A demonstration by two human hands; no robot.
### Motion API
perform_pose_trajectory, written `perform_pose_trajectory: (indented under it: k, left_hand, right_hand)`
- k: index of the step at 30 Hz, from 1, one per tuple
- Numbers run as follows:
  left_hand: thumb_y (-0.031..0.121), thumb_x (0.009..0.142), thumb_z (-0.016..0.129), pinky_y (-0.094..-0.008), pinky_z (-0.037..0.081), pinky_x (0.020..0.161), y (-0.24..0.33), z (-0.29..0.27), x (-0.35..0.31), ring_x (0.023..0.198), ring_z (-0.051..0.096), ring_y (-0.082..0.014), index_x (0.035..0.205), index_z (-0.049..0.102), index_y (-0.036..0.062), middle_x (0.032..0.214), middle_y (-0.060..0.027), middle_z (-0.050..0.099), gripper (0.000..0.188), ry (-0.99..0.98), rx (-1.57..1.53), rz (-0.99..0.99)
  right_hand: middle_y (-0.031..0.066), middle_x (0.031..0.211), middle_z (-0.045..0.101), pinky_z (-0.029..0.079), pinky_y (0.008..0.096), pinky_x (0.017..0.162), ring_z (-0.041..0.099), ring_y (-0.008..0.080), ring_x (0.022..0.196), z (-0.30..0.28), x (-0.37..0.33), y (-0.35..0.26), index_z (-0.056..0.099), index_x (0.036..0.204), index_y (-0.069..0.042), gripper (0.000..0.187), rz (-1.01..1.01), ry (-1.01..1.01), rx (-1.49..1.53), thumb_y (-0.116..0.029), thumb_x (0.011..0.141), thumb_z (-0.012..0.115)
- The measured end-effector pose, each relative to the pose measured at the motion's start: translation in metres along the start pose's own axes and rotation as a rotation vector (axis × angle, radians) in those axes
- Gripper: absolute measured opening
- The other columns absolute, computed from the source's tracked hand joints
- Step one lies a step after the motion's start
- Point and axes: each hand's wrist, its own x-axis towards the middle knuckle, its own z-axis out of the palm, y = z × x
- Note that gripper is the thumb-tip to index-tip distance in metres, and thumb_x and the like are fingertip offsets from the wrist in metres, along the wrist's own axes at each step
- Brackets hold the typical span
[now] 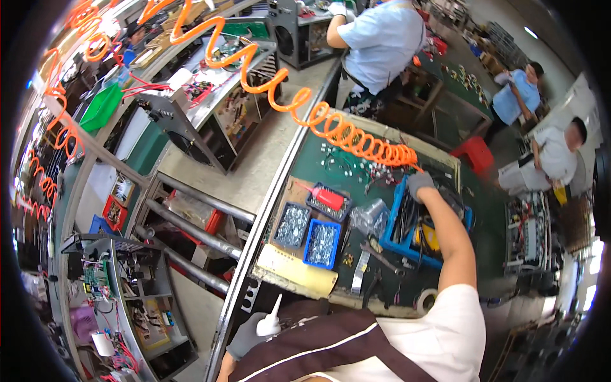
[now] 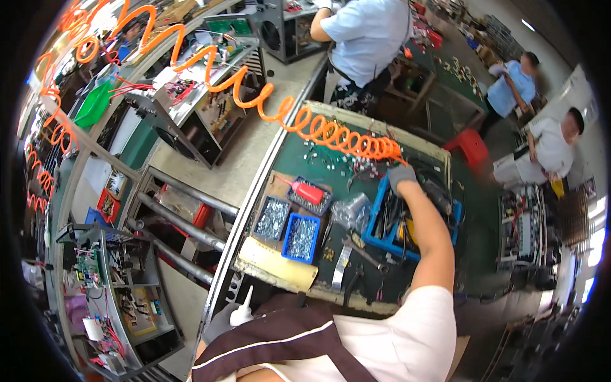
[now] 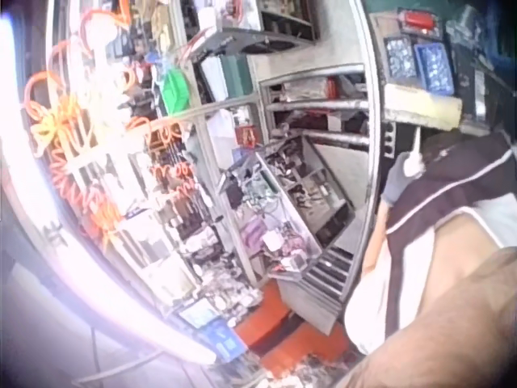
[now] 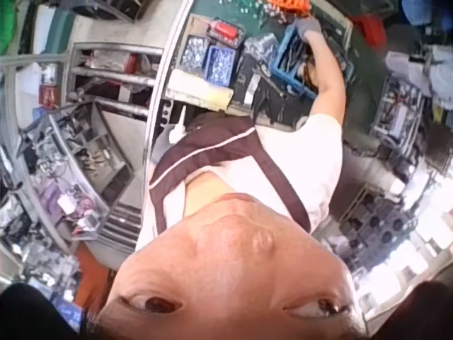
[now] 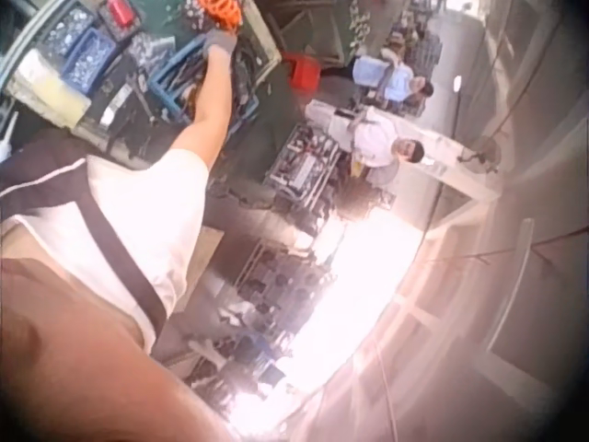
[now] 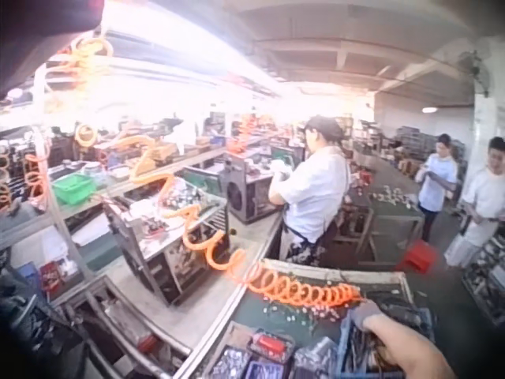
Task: The person cleans a small white plastic component using a white cloth and a green-handled tool. They wipe the component thoroughly, then use the tool to scrape or clean specific areas before wiping it again. The task takes place at a workbench in a workshop environment.
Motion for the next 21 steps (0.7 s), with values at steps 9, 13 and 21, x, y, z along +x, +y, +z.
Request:
perform_pose_trajectory:
  k: [9,13,21]
  left_hand:
    - [0.035,0.073,0.078,-0.0363,0.051,0.075,-0.023,-0.016,-0.049,0.087,0.066,-0.0313,0.110,0.053,0.0093,0.091,-0.0136,0.065,0.052,0.122,-0.043,-0.004]
    - [0.033,0.072,0.079,-0.0334,0.052,0.069,-0.026,-0.007,-0.080,0.079,0.068,-0.0253,0.104,0.053,0.0079,0.084,-0.0122,0.066,0.048,0.408,0.070,0.077]
    - [0.029,0.070,0.080,-0.0367,0.051,0.063,-0.044,-0.006,-0.104,0.073,0.065,-0.0295,0.100,0.054,0.0074,0.079,-0.0119,0.063,0.045,0.672,0.218,0.240]
  right_hand:
    - [0.0057,0.085,0.065,0.048,0.0307,0.075,0.063,0.0199,0.081,-0.097,-0.144,-0.111,0.061,0.096,-0.008,0.027,-0.150,0.339,1.120,-0.016,0.071,0.068]
    - [0.0022,0.092,0.062,0.046,0.0259,0.079,0.056,0.0116,0.088,-0.116,-0.219,-0.216,0.063,0.100,-0.004,0.035,-0.381,-0.077,1.805,-0.013,0.066,0.068]
    - [0.0042,0.095,0.060,0.044,0.0243,0.075,0.055,0.0108,0.085,-0.155,-0.279,-0.301,0.058,0.106,-0.002,0.038,-0.678,-0.431,1.884,-0.014,0.071,0.067]
